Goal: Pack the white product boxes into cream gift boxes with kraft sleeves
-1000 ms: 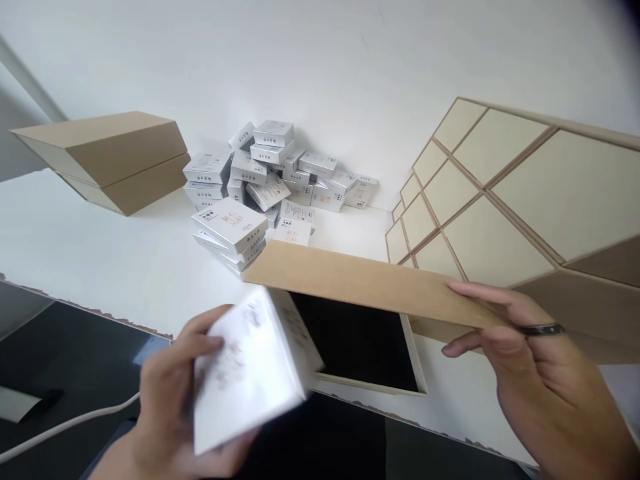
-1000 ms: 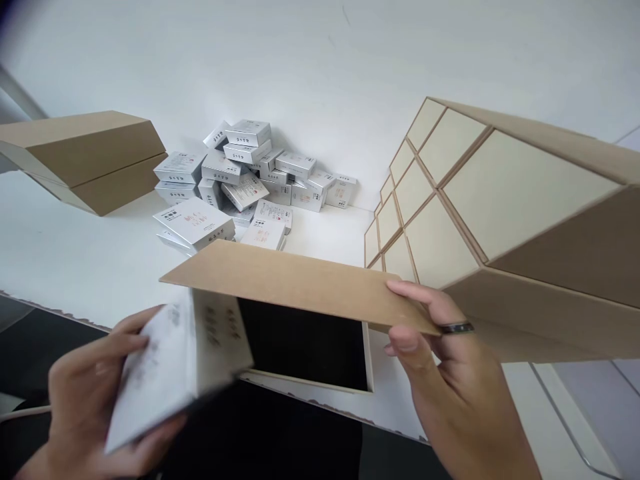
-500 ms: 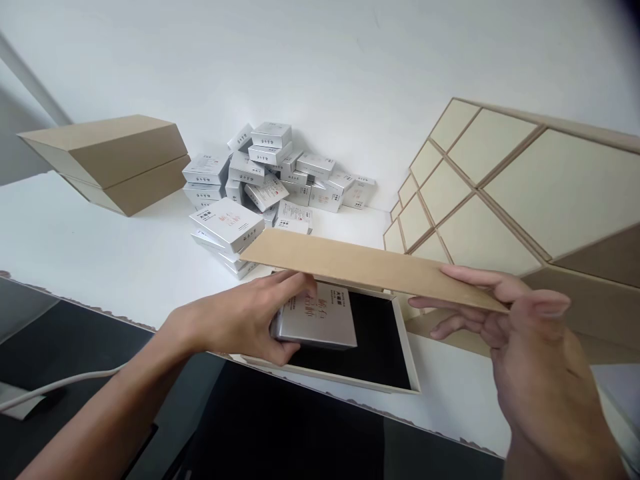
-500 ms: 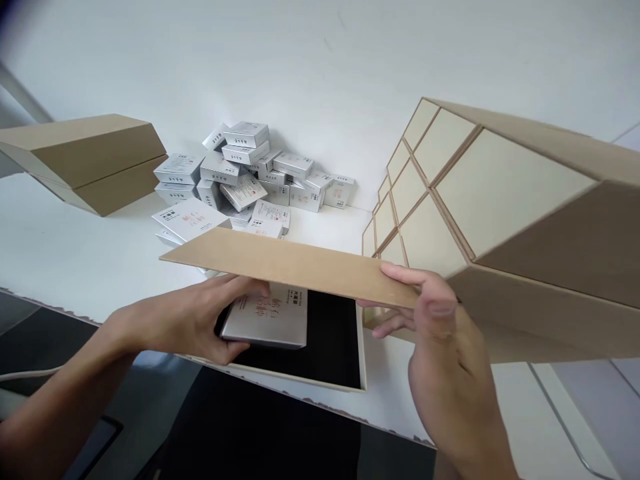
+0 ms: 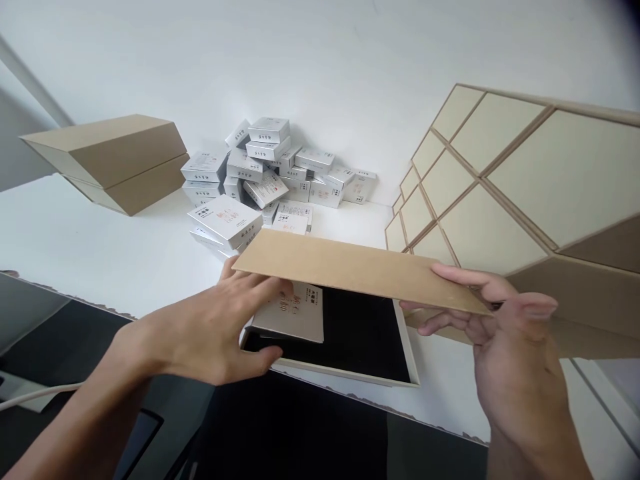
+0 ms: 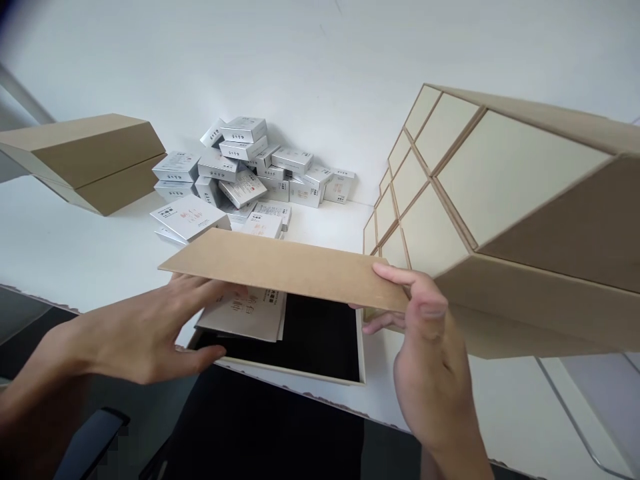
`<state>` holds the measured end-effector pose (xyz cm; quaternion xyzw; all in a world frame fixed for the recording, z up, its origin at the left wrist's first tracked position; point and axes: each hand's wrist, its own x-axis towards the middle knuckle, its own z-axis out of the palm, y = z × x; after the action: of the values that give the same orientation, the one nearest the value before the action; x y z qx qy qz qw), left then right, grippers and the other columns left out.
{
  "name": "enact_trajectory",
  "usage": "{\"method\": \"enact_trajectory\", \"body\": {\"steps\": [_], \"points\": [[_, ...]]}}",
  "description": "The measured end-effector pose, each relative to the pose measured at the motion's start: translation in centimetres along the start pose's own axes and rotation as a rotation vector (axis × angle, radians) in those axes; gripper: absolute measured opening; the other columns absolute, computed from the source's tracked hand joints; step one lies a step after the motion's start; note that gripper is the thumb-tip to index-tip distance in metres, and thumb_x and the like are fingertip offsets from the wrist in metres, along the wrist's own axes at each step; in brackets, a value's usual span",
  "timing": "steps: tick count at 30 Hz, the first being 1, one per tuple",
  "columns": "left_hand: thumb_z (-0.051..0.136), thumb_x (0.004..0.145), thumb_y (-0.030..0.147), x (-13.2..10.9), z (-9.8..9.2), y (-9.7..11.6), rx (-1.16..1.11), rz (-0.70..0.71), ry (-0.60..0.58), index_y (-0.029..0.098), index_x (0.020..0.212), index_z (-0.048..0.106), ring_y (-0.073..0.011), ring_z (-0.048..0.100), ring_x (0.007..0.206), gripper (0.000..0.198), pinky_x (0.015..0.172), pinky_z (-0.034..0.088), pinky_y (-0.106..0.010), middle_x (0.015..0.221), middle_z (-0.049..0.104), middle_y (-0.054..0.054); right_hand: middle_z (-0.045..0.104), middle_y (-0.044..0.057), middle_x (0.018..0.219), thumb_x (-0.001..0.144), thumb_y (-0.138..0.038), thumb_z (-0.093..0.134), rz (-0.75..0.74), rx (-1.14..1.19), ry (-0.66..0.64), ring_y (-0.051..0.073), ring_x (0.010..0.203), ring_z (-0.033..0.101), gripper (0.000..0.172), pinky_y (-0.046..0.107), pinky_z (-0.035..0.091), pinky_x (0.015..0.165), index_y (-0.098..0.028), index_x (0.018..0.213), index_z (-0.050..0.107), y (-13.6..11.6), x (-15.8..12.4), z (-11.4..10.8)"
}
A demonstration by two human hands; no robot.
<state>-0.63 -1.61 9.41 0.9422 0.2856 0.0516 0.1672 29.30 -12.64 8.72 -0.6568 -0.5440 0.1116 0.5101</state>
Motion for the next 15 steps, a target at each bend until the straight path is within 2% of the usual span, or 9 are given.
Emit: {"method": "enact_trajectory", "body": {"steps": [2, 6, 8, 11, 13, 15], "points": [[0.06, 0.087, 0.053, 0.5, 0.5, 0.8, 0.001, -0.001, -0.026, 0.025, 0.135, 0.048, -0.0327, 0.061, 0.111, 0.057, 0.091, 0.053, -0.049, 0.128, 0.062, -0.01, 0.075, 0.007, 0.093, 0.097, -0.073, 0.024, 0.091, 0.069, -0.016, 0.027, 0.077, 0.074, 0.064, 0.048, 0.061, 0.062, -0.031, 0.12, 0.066, -0.1, -0.4, 0.2], [0.067, 0.079, 0.07, 1.8, 1.7, 2.3, 0.09, 0.069, -0.046, 0.022, 0.136, 0.053, -0.0387, 0.047, 0.134, 0.076, 0.107, 0.044, -0.053, 0.144, 0.056, -0.013, 0.075, 0.007, 0.087, 0.091, -0.082, 0.026, 0.191, 0.045, -0.025, 0.028, 0.072, 0.072, 0.07, 0.054, 0.06, 0.066, -0.031, 0.119, 0.066, 0.0, -0.7, 0.1], [0.071, 0.077, 0.067, 2.5, 2.1, 3.0, 0.13, 0.085, -0.092, 0.018, 0.14, 0.05, -0.0396, 0.043, 0.139, 0.083, 0.112, 0.041, -0.053, 0.148, 0.052, -0.016, 0.075, 0.007, 0.086, 0.09, -0.083, 0.027, 0.203, 0.037, -0.038, 0.028, 0.072, 0.072, 0.071, 0.055, 0.06, 0.066, -0.032, 0.12, 0.066, 0.0, -0.6, 0.0], [0.076, 0.076, 0.053, 3.5, 2.0, 4.0, 0.176, 0.045, -0.191, 0.015, 0.147, 0.043, -0.0411, 0.038, 0.144, 0.087, 0.113, 0.039, -0.054, 0.157, 0.042, -0.019, 0.075, 0.007, 0.086, 0.09, -0.083, 0.027, 0.191, 0.052, -0.045, 0.028, 0.074, 0.072, 0.071, 0.051, 0.061, 0.063, -0.031, 0.12, 0.066, 0.0, -0.3, -0.1], [0.077, 0.073, 0.046, 4.2, 1.8, 4.4, 0.195, 0.01, -0.237, 0.015, 0.15, 0.039, -0.0424, 0.035, 0.145, 0.091, 0.115, 0.036, -0.056, 0.16, 0.036, -0.021, 0.075, 0.007, 0.096, 0.09, -0.081, 0.03, 0.163, 0.053, -0.005, 0.025, 0.069, 0.07, 0.068, 0.049, 0.061, 0.061, -0.031, 0.117, 0.068, 0.0, -0.3, 0.0], [0.077, 0.071, 0.046, 4.7, 1.7, 4.5, 0.158, -0.015, -0.244, 0.017, 0.151, 0.036, -0.0441, 0.035, 0.145, 0.095, 0.114, 0.035, -0.058, 0.161, 0.034, -0.02, 0.072, 0.007, 0.11, 0.093, -0.076, 0.033, 0.119, 0.049, 0.039, 0.021, 0.064, 0.068, 0.062, 0.048, 0.06, 0.063, -0.031, 0.115, 0.069, -0.1, -0.4, 0.1]]}}
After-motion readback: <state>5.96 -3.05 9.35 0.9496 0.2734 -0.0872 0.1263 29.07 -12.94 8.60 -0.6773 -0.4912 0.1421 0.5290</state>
